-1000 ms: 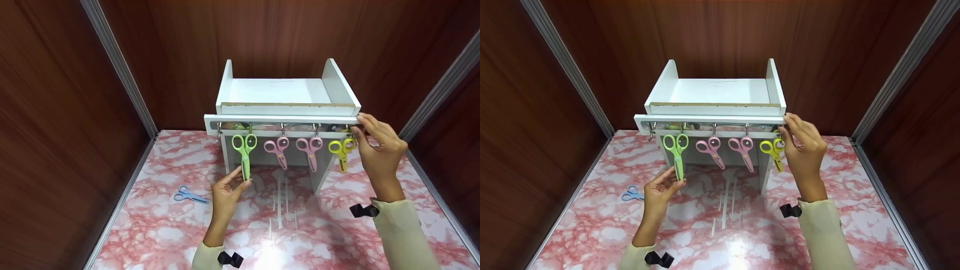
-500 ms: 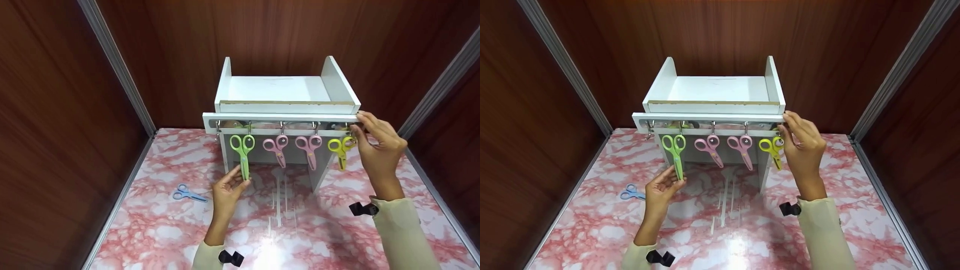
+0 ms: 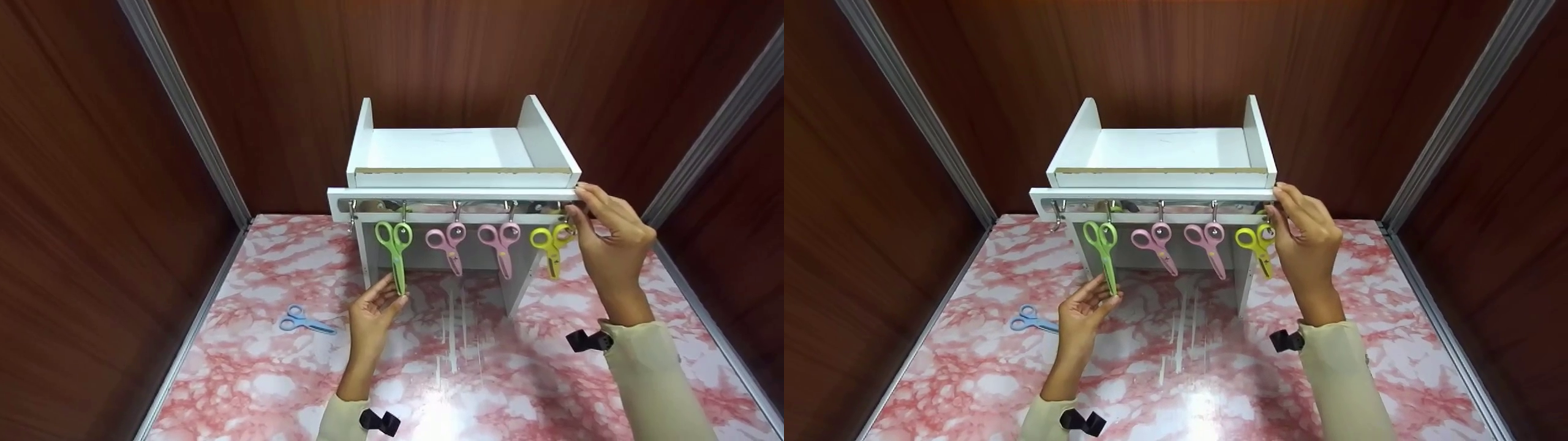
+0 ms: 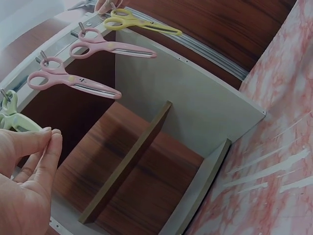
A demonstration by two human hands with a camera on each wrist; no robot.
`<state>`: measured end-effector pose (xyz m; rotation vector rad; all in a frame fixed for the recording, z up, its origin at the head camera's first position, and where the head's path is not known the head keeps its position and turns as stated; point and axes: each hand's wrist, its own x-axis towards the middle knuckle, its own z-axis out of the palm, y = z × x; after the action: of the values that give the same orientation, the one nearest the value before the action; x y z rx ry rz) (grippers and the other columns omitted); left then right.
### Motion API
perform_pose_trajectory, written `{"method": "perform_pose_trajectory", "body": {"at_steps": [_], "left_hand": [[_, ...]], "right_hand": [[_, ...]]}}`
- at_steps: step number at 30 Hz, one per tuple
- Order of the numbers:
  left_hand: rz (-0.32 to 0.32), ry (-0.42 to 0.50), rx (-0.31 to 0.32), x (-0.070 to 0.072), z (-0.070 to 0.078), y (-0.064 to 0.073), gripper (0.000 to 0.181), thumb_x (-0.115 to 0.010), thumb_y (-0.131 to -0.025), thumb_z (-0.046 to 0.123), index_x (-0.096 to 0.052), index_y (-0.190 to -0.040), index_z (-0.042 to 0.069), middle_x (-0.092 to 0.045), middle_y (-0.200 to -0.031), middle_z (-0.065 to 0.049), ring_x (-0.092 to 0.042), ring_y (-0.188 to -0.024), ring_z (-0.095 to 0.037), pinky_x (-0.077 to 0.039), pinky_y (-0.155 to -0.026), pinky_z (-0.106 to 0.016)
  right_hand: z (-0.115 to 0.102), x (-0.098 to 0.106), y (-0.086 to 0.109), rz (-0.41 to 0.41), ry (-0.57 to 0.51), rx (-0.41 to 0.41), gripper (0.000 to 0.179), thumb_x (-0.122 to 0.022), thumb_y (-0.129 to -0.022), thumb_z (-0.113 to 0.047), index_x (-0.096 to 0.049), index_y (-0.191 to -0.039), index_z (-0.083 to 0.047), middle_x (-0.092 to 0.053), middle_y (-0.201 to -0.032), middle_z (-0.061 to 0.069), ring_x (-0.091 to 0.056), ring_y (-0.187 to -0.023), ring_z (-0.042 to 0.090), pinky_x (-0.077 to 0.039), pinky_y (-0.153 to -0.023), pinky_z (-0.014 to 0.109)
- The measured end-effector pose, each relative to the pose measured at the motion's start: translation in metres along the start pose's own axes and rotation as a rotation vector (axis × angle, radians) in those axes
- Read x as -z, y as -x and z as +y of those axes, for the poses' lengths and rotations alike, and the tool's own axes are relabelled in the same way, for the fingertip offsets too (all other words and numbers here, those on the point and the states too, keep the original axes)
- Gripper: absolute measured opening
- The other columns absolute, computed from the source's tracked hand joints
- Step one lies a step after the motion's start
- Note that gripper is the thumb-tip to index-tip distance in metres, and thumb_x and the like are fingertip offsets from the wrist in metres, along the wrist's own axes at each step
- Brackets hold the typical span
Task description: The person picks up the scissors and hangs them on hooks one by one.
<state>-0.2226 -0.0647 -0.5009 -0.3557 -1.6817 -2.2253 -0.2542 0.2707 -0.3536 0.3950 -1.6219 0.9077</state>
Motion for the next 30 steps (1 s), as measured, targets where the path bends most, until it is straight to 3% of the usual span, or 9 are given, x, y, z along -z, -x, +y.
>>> {"method": "perform_pose_trajectory", "body": {"at_steps": [8, 14, 21, 30], "left_hand": [[-0.016, 0.039, 0.009, -0.003, -0.007, -0.002, 0.046, -0.076, -0.084, -0.011, -0.063, -0.127, -0.013, -0.070, -0.109, -0.026, -0.071, -0.098, -0.019, -0.061, -0.089, -0.029], [-0.047, 0.054, 0.018, -0.002, -0.012, -0.003, 0.042, -0.075, -0.085, -0.010, -0.064, -0.125, -0.014, -0.071, -0.108, -0.025, -0.071, -0.096, -0.019, -0.061, -0.089, -0.030], [-0.081, 0.006, 0.003, 0.001, -0.013, -0.003, 0.041, -0.075, -0.090, -0.002, -0.063, -0.129, -0.010, -0.070, -0.109, -0.028, -0.071, -0.100, -0.033, -0.060, -0.089, -0.029], [-0.088, 0.065, 0.039, 0.007, -0.015, -0.001, 0.030, -0.064, -0.098, -0.001, -0.064, -0.125, -0.013, -0.065, -0.107, -0.038, -0.072, -0.093, -0.034, -0.060, -0.087, -0.051]], "right_hand": [[-0.004, 0.002, -0.001, -0.005, 0.011, -0.005, 0.034, -0.082, -0.074, 0.017, -0.080, -0.103, -0.001, -0.076, -0.107, 0.014, -0.070, -0.094, 0.022, -0.055, -0.084, 0.014], [-0.012, 0.001, -0.003, -0.007, 0.015, -0.003, 0.033, -0.081, -0.074, 0.018, -0.080, -0.102, 0.000, -0.076, -0.106, 0.015, -0.070, -0.092, 0.027, -0.055, -0.085, 0.014], [-0.027, 0.000, -0.006, -0.001, 0.006, -0.003, 0.032, -0.080, -0.074, 0.021, -0.079, -0.101, 0.003, -0.076, -0.105, 0.019, -0.070, -0.091, 0.023, -0.054, -0.083, 0.014], [-0.024, -0.001, -0.006, 0.004, 0.014, -0.002, 0.032, -0.080, -0.074, 0.020, -0.080, -0.100, 0.002, -0.076, -0.104, 0.017, -0.070, -0.092, 0.022, -0.054, -0.085, 0.014]]}}
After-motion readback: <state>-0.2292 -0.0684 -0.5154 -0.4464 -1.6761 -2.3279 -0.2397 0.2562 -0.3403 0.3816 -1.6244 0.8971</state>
